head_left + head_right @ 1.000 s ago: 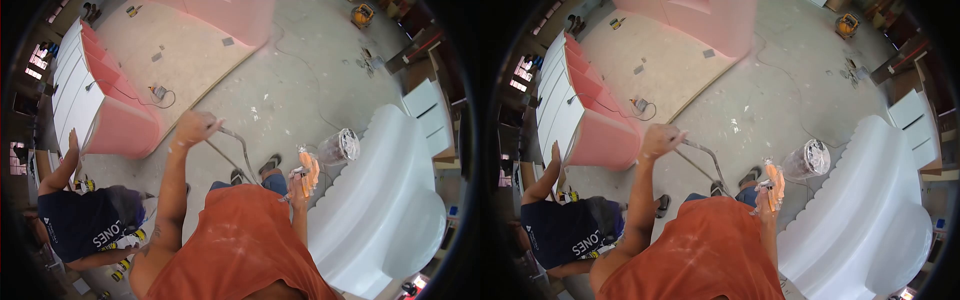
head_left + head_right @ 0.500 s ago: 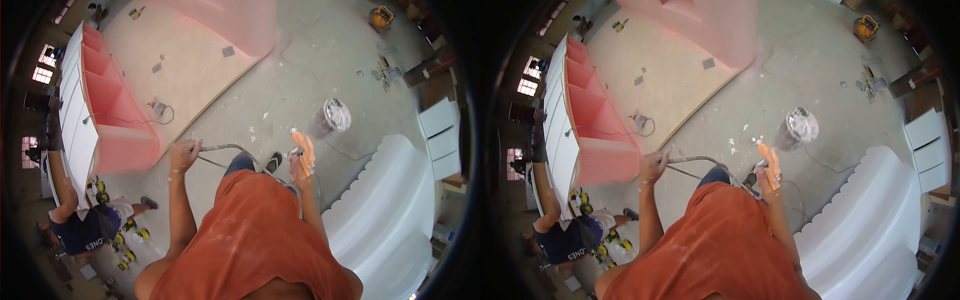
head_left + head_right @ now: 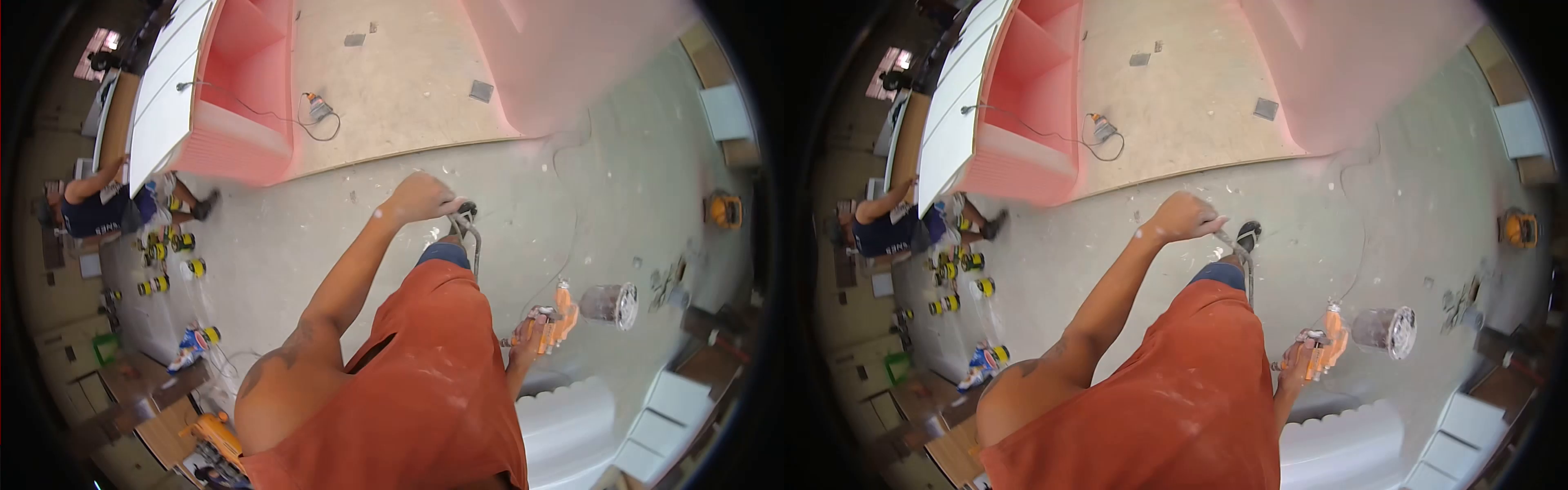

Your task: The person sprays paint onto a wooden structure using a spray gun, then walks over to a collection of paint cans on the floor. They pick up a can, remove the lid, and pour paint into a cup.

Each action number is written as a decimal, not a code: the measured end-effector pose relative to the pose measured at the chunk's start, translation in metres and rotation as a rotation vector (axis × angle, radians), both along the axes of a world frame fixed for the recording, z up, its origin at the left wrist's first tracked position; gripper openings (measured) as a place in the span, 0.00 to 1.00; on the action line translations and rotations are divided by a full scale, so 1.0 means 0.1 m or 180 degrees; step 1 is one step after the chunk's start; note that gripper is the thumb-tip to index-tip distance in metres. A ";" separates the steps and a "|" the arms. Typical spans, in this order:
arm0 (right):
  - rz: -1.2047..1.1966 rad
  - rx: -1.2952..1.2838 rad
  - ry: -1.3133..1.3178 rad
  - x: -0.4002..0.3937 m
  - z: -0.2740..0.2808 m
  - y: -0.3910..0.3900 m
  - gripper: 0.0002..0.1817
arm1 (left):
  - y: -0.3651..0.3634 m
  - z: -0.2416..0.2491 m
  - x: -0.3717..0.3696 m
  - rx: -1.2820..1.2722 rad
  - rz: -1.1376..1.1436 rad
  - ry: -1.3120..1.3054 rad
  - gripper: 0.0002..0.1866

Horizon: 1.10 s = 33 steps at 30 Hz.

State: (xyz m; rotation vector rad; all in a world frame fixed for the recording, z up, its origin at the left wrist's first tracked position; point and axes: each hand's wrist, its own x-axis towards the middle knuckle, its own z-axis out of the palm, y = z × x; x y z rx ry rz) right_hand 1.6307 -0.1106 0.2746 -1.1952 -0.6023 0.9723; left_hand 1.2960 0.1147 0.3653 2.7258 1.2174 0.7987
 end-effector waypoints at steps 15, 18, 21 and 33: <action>-0.0405 0.0176 0.0065 -0.14 0.16 0.01 0.16 | -0.43 -0.08 -0.36 -0.1224 0.0250 0.0420 0.28; 0.0018 0.0155 -0.0175 0.12 0.12 -0.02 0.16 | -0.82 -0.70 -0.23 -0.1592 0.0293 0.0321 0.29; 0.0461 0.0082 -0.0243 0.41 -0.13 0.17 0.15 | -1.19 -1.00 -0.01 -0.1907 0.0889 0.0124 0.31; 0.0893 -0.0809 -0.0148 1.32 -3.34 0.63 0.14 | -1.05 -4.03 1.66 -0.1759 0.0769 0.1044 0.29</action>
